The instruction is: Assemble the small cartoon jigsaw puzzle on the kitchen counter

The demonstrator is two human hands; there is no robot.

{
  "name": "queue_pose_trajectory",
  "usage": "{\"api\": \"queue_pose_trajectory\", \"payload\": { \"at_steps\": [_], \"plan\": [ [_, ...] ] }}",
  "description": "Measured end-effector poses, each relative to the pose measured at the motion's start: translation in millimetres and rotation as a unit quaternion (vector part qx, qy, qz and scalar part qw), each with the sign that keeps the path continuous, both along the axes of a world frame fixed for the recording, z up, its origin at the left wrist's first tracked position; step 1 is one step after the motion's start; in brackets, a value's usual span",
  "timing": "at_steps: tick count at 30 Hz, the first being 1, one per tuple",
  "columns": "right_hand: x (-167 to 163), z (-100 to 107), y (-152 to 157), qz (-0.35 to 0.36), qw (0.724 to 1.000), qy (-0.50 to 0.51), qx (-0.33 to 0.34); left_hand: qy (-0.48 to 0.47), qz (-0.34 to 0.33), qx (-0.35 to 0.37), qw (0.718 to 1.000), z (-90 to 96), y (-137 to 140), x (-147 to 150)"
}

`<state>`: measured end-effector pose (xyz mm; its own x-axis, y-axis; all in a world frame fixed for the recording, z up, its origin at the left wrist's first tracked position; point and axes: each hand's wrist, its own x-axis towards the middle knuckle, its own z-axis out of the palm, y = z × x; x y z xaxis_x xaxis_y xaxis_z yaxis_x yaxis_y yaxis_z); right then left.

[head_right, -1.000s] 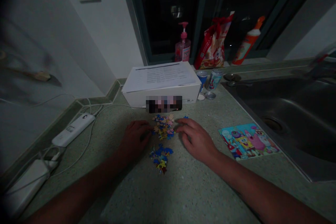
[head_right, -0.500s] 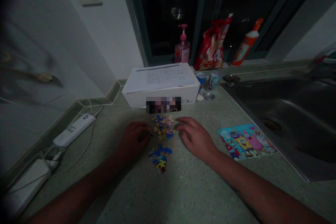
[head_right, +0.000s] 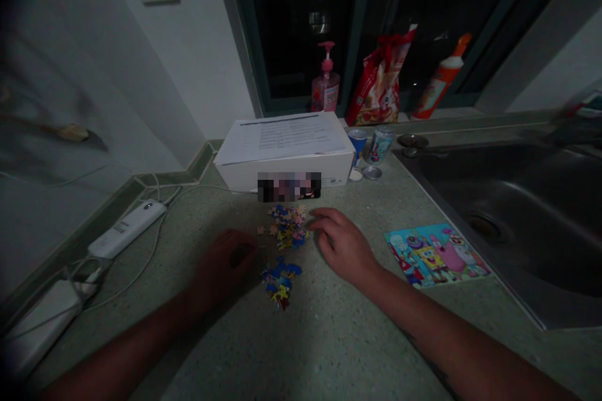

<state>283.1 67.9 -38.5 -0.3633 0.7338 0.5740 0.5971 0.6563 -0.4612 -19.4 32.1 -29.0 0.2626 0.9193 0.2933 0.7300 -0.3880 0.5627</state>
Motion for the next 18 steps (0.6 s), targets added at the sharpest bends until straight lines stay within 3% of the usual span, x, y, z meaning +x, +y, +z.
{"api": "queue_pose_trajectory", "payload": {
  "at_steps": [18],
  "plan": [
    [-2.5,-0.9,-4.4,0.001,1.0,0.008,-0.012,-0.056,-0.001,0.003,0.998,2.0,-8.1,6.1]
  ]
}}
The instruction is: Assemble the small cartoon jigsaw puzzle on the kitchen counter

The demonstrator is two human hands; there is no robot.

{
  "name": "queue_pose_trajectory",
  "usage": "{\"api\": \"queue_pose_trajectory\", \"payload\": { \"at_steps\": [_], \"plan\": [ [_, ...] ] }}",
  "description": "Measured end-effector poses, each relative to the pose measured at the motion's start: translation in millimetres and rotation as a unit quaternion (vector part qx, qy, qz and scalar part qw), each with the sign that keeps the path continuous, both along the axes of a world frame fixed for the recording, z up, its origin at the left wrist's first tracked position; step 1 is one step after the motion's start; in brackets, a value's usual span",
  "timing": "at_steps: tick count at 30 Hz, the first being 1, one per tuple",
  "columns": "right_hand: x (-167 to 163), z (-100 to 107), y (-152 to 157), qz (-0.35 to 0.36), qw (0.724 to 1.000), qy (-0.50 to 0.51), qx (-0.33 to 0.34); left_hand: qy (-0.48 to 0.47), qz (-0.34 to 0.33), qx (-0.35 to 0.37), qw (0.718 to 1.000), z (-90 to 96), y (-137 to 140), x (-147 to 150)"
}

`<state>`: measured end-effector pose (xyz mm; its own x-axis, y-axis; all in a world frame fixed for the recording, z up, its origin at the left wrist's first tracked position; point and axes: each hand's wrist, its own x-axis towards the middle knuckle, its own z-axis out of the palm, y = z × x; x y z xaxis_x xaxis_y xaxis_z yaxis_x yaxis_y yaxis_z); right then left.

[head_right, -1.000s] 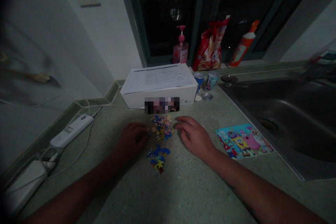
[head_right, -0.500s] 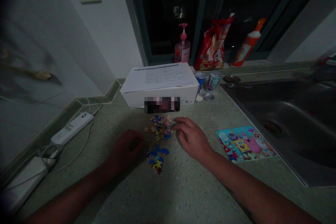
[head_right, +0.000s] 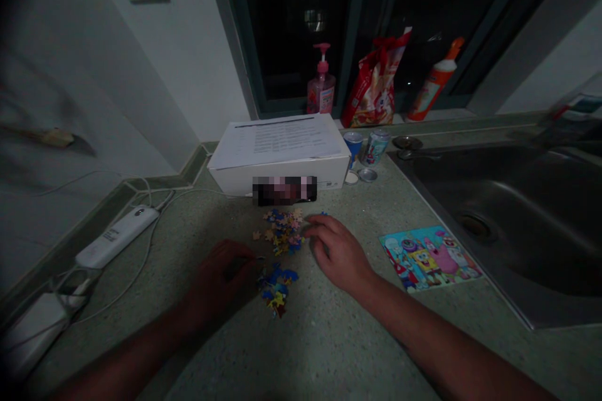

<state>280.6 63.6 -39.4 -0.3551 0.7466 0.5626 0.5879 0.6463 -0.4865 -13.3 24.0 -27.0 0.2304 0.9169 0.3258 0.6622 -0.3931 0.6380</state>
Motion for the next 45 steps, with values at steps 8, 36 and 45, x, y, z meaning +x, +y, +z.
{"api": "queue_pose_trajectory", "payload": {
  "at_steps": [8,36,45],
  "plan": [
    [-0.9,2.6,0.1,-0.039,0.999,0.001,0.017,-0.011,0.0,0.014,1.0,-1.1,-0.1,1.5],
    [-10.9,0.8,0.8,0.001,0.999,-0.013,0.035,-0.054,0.02,-0.006,0.998,4.1,14.0,6.1],
    [-13.8,4.4,-4.1,0.019,0.997,-0.04,0.056,-0.075,0.039,-0.011,0.996,4.1,13.7,9.7]
  ]
}}
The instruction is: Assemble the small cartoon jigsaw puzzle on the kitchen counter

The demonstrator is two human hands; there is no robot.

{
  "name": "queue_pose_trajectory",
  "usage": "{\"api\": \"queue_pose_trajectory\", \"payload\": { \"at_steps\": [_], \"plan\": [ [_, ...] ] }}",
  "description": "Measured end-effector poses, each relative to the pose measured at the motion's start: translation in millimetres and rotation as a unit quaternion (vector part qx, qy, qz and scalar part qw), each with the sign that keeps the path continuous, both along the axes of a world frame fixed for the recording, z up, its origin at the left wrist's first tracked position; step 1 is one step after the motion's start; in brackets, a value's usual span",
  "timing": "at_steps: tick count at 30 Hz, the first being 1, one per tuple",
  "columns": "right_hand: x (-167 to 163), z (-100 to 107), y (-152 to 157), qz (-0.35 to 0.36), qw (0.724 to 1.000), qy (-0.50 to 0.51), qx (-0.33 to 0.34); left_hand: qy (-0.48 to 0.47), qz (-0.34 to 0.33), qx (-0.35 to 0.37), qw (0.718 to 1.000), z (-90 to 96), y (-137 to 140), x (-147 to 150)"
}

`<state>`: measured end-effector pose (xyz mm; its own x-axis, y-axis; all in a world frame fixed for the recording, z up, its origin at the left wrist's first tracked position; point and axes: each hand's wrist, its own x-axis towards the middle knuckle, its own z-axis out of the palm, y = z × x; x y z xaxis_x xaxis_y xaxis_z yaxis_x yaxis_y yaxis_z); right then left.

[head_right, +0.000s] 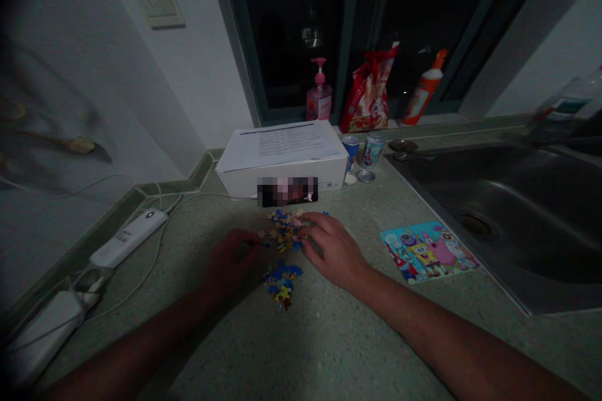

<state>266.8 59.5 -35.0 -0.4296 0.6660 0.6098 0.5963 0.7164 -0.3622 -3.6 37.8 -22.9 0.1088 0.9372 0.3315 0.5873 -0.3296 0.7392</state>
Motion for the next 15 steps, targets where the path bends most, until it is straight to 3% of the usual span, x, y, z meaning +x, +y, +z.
{"api": "queue_pose_trajectory", "payload": {
  "at_steps": [5,10,15],
  "plan": [
    [-10.0,6.4,-8.0,0.02,1.0,0.008,0.012,-0.053,0.01,-0.061,0.997,-0.7,-2.9,14.1],
    [-18.0,7.6,-12.6,0.039,0.999,0.009,0.02,-0.087,-0.022,-0.11,0.99,4.7,-2.2,29.6],
    [-18.5,7.5,-11.0,0.04,0.999,0.015,0.033,-0.139,-0.031,-0.158,0.977,-3.1,3.5,36.5]
  ]
}}
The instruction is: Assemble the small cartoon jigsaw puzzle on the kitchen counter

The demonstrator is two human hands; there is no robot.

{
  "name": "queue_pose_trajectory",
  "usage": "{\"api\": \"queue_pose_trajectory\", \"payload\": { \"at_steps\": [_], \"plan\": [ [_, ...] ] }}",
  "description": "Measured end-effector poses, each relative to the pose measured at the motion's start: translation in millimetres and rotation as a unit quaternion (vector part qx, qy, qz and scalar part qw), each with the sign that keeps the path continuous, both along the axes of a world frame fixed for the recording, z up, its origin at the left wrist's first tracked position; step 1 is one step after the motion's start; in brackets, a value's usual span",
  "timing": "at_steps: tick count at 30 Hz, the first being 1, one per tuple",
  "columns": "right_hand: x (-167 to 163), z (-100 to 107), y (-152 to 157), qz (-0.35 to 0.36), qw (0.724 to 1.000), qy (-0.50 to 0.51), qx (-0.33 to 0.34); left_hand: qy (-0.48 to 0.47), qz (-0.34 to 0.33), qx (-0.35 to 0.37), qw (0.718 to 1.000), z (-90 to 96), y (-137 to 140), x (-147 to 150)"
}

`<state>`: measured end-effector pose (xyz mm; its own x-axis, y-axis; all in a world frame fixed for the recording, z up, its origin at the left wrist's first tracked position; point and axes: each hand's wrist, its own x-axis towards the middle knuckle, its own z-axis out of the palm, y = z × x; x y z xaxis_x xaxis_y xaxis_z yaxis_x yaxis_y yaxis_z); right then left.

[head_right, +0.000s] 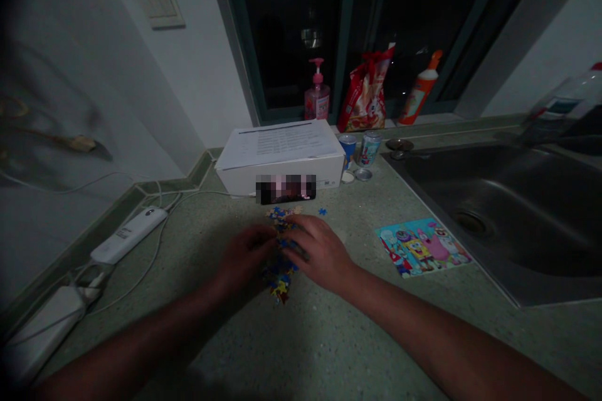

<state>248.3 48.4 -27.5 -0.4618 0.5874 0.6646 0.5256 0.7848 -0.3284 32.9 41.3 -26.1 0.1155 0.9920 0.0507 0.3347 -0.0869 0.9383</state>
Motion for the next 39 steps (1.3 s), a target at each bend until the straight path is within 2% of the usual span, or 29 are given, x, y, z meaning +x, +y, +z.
{"api": "queue_pose_trajectory", "payload": {
  "at_steps": [3,10,15,19,22,25,28,39],
  "plan": [
    [0.9,0.4,1.6,0.0,1.0,0.003,-0.002,-0.024,-0.006,-0.018,1.0,-5.1,-0.1,1.7],
    [2.8,0.6,3.0,0.014,1.0,-0.004,-0.018,-0.017,-0.019,-0.003,1.0,-5.8,-4.9,0.3],
    [2.9,1.5,4.0,0.019,1.0,-0.012,0.004,-0.026,-0.016,-0.002,1.0,-11.4,-4.8,-1.0],
    [3.0,2.0,4.8,0.017,1.0,-0.013,0.016,-0.036,-0.011,0.009,0.999,-8.1,-3.4,-2.6],
    [6.5,1.4,6.2,-0.007,1.0,0.004,0.011,-0.003,0.012,0.049,0.999,-1.5,3.7,-13.1],
    [14.0,0.3,9.2,-0.045,0.998,0.029,0.013,0.06,0.073,0.096,0.991,2.0,15.5,-30.6],
    [22.6,-0.8,13.1,-0.08,0.996,0.05,0.011,0.099,0.11,0.089,0.985,0.9,24.1,-42.8],
    [30.7,-3.0,20.2,-0.122,0.99,0.064,0.025,0.11,0.092,0.083,0.986,-5.4,22.4,-38.8]
  ]
}}
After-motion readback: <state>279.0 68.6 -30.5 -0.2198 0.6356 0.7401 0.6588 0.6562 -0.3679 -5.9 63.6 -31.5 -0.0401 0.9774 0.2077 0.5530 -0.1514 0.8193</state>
